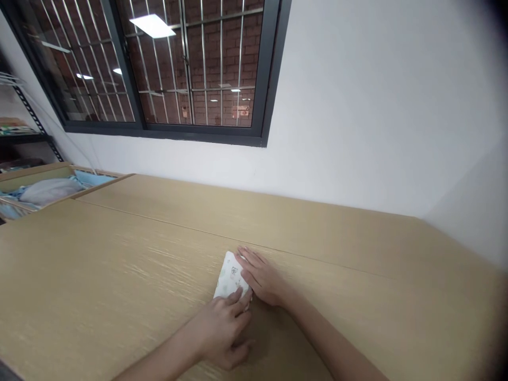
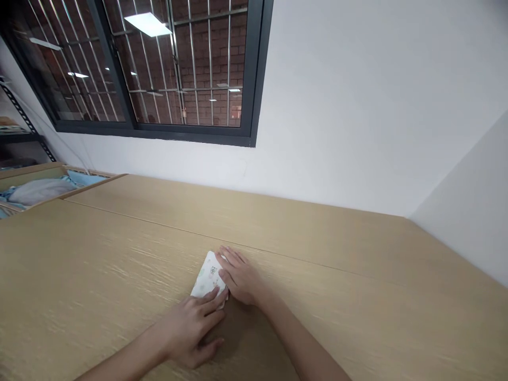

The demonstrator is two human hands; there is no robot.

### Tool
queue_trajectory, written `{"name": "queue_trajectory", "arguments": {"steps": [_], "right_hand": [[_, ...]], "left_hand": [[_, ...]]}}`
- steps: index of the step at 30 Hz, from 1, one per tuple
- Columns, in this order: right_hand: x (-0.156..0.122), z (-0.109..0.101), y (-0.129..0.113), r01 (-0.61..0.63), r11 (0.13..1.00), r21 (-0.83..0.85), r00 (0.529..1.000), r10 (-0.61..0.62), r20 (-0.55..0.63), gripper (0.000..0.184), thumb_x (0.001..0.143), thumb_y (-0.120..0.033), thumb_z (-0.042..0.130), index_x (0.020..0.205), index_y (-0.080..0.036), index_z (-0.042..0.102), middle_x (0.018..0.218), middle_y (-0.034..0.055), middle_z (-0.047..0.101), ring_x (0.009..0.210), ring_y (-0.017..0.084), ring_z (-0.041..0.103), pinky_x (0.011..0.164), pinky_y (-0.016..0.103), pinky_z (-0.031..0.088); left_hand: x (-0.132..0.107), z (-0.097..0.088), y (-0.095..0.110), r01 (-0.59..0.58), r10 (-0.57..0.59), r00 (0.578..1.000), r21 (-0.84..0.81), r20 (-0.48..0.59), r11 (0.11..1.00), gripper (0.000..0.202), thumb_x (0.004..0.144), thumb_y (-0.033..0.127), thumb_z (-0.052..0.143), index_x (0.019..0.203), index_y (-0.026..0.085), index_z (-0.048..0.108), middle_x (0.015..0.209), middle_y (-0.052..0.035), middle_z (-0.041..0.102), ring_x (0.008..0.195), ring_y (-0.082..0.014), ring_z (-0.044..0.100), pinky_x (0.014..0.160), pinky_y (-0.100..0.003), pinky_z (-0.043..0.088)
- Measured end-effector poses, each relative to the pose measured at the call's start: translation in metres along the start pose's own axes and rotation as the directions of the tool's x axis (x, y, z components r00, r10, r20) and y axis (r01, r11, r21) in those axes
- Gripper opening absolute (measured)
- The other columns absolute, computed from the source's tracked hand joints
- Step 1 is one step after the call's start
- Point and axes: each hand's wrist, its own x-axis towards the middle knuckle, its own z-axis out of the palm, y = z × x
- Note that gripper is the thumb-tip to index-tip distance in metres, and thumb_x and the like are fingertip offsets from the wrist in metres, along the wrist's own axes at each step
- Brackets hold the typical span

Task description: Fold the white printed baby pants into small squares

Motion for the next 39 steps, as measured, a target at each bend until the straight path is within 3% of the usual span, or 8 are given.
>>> {"name": "queue_trajectory", "arguments": {"steps": [3,6,9,11,17,27,34,39], "right_hand": [[-0.004,0.006,0.006,-0.077,0.991,0.105,0.992,0.086,-0.089,0.057,0.108,-0.042,0.027,0.160,-0.019,0.026,0.166,0.0086,0.025,0.153,0.025,0.023,0.125,0.051,0.021],[-0.007,0.006,0.008,-0.226,0.924,0.309,0.940,0.290,-0.180,0.062,0.107,-0.051,0.025,0.161,-0.022,0.023,0.166,0.0082,0.023,0.153,0.024,0.023,0.125,0.051,0.021],[-0.007,0.003,0.009,-0.290,0.841,0.456,0.874,0.427,-0.232,0.061,0.106,-0.056,0.026,0.157,-0.023,0.033,0.163,0.0100,0.033,0.151,0.025,0.029,0.124,0.053,0.023],[-0.006,0.003,0.011,-0.276,0.835,0.475,0.858,0.437,-0.269,0.058,0.105,-0.056,0.029,0.152,-0.022,0.040,0.156,0.0129,0.043,0.146,0.026,0.037,0.122,0.053,0.027],[-0.006,0.003,0.009,-0.126,0.944,0.304,0.885,0.245,-0.396,0.040,0.102,-0.044,0.047,0.135,-0.022,0.051,0.131,0.0145,0.058,0.121,0.028,0.056,0.105,0.050,0.046],[-0.006,0.002,-0.005,-0.031,0.994,0.105,0.935,0.066,-0.350,0.024,0.094,-0.028,0.058,0.116,-0.020,0.057,0.112,0.0104,0.060,0.106,0.025,0.059,0.093,0.042,0.049],[0.000,0.004,-0.003,-0.130,0.985,0.112,0.927,0.160,-0.340,0.008,0.090,-0.025,0.059,0.096,-0.020,0.055,0.100,0.0072,0.061,0.095,0.024,0.058,0.085,0.038,0.048],[0.009,0.008,-0.037,-0.137,0.974,0.182,0.914,0.196,-0.355,0.006,0.093,-0.026,0.057,0.095,-0.020,0.055,0.101,0.0081,0.062,0.098,0.024,0.058,0.087,0.038,0.047]], "left_hand": [[-0.001,-0.009,-0.009,0.061,-0.089,0.980,-0.155,-0.180,0.986,0.029,0.094,0.030,0.051,0.119,0.024,0.065,0.137,-0.0086,0.064,0.121,-0.0262,0.064,0.098,-0.038,0.055],[-0.002,-0.023,-0.026,0.258,-0.336,0.869,-0.247,-0.362,0.934,0.028,0.099,0.027,0.042,0.108,0.023,0.067,0.113,-0.0064,0.075,0.102,-0.0206,0.070,0.091,-0.035,0.053],[-0.003,-0.037,-0.047,0.539,-0.596,0.721,-0.253,-0.354,0.803,0.029,0.100,0.034,0.040,0.092,0.021,0.065,0.090,-0.0058,0.073,0.082,-0.0204,0.067,0.075,-0.034,0.048],[-0.003,-0.040,-0.058,0.635,-0.674,0.670,-0.230,-0.310,0.737,0.030,0.100,0.034,0.040,0.086,0.020,0.062,0.085,-0.0064,0.071,0.078,-0.0207,0.064,0.071,-0.033,0.043],[0.003,-0.021,-0.060,0.612,-0.640,0.730,-0.185,-0.240,0.768,0.034,0.099,0.038,0.044,0.072,0.021,0.057,0.079,-0.0060,0.069,0.078,-0.0212,0.063,0.072,-0.032,0.039],[0.012,0.001,-0.056,0.589,-0.617,0.762,-0.189,-0.194,0.786,0.024,0.097,0.040,0.047,0.088,0.020,0.055,0.084,-0.0049,0.069,0.076,-0.0205,0.063,0.067,-0.031,0.039],[0.016,-0.009,-0.059,0.565,-0.590,0.784,-0.173,-0.192,0.807,0.021,0.097,0.036,0.048,0.090,0.019,0.056,0.087,-0.0071,0.070,0.081,-0.0229,0.066,0.068,-0.032,0.039],[0.003,-0.043,-0.044,0.549,-0.576,0.784,-0.172,-0.233,0.818,0.019,0.096,0.036,0.047,0.090,0.020,0.055,0.086,-0.0067,0.069,0.080,-0.0227,0.065,0.068,-0.032,0.040]]}}
